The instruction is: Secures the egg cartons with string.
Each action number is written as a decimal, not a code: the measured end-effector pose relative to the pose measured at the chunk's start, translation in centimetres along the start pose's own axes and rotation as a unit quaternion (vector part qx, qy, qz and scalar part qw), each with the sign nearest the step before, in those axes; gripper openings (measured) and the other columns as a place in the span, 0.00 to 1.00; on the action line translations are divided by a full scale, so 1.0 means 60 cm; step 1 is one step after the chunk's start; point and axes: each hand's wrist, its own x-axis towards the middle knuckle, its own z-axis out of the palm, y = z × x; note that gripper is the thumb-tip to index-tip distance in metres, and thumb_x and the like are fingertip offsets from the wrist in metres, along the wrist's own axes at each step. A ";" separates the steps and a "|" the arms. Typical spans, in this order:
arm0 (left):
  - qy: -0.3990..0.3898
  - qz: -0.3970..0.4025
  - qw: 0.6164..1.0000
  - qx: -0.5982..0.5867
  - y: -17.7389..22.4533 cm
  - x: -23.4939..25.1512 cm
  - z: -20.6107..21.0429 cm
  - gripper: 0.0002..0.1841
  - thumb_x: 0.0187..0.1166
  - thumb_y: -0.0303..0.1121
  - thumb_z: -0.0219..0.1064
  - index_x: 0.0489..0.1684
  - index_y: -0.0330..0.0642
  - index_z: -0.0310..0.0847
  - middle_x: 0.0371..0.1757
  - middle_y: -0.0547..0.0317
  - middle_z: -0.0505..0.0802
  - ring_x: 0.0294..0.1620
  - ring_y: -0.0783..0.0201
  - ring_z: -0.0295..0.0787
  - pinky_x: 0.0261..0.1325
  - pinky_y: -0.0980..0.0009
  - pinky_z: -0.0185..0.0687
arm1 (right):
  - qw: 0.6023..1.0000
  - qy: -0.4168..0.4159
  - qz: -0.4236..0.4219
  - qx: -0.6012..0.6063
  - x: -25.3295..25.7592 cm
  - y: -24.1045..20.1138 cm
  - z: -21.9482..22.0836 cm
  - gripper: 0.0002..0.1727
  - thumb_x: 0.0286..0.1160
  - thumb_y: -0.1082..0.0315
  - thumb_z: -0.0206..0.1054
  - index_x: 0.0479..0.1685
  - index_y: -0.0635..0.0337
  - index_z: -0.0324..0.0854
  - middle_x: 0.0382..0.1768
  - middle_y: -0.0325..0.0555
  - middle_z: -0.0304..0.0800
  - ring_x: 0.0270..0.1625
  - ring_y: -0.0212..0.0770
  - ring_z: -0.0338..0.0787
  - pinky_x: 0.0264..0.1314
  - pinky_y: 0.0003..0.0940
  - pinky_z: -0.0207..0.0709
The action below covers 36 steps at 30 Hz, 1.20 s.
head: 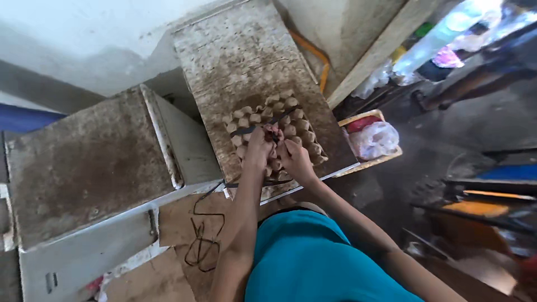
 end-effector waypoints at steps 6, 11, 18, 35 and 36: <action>-0.013 0.057 0.998 0.014 -0.005 0.068 -0.044 0.11 0.82 0.19 0.47 0.33 0.39 0.74 0.30 0.58 0.86 0.30 0.67 0.83 0.38 0.72 0.82 | 0.999 -0.047 -0.007 0.000 -0.015 -0.004 0.004 0.15 0.90 0.67 0.55 0.38 0.68 0.81 0.21 0.46 0.79 0.22 0.39 0.79 0.27 0.37 0.77; 0.052 0.012 0.995 -0.081 -0.007 0.093 -0.026 0.11 0.87 0.29 0.46 0.35 0.44 0.73 0.26 0.60 0.84 0.25 0.66 0.83 0.32 0.70 0.84 | 0.995 -0.064 0.058 0.044 -0.006 0.024 -0.010 0.19 0.93 0.62 0.52 0.43 0.67 0.83 0.25 0.47 0.81 0.25 0.38 0.79 0.32 0.40 0.78; 0.087 -0.033 0.996 0.002 0.023 0.038 0.027 0.16 0.92 0.36 0.46 0.38 0.39 0.75 0.27 0.55 0.86 0.24 0.62 0.84 0.31 0.67 0.85 | 0.995 0.004 -0.048 -0.092 0.026 0.021 -0.030 0.15 0.82 0.59 0.64 0.31 0.59 0.87 0.20 0.46 0.85 0.22 0.45 0.85 0.24 0.49 0.78; 0.133 -0.007 0.991 -0.012 0.026 0.096 -0.040 0.08 0.87 0.30 0.47 0.45 0.42 0.72 0.30 0.59 0.85 0.25 0.70 0.83 0.30 0.77 0.83 | 0.987 -0.101 -0.124 0.014 -0.017 0.015 -0.031 0.21 0.82 0.62 0.65 0.17 0.60 0.79 0.12 0.37 0.73 0.16 0.27 0.73 0.20 0.24 0.67; 0.140 0.000 0.989 0.050 0.015 0.082 -0.043 0.12 0.92 0.37 0.48 0.54 0.42 0.76 0.35 0.59 0.88 0.30 0.69 0.85 0.36 0.74 0.83 | 0.984 -0.155 -0.092 0.015 -0.006 0.024 -0.034 0.22 0.85 0.57 0.63 0.20 0.59 0.81 0.14 0.37 0.74 0.18 0.29 0.74 0.22 0.28 0.69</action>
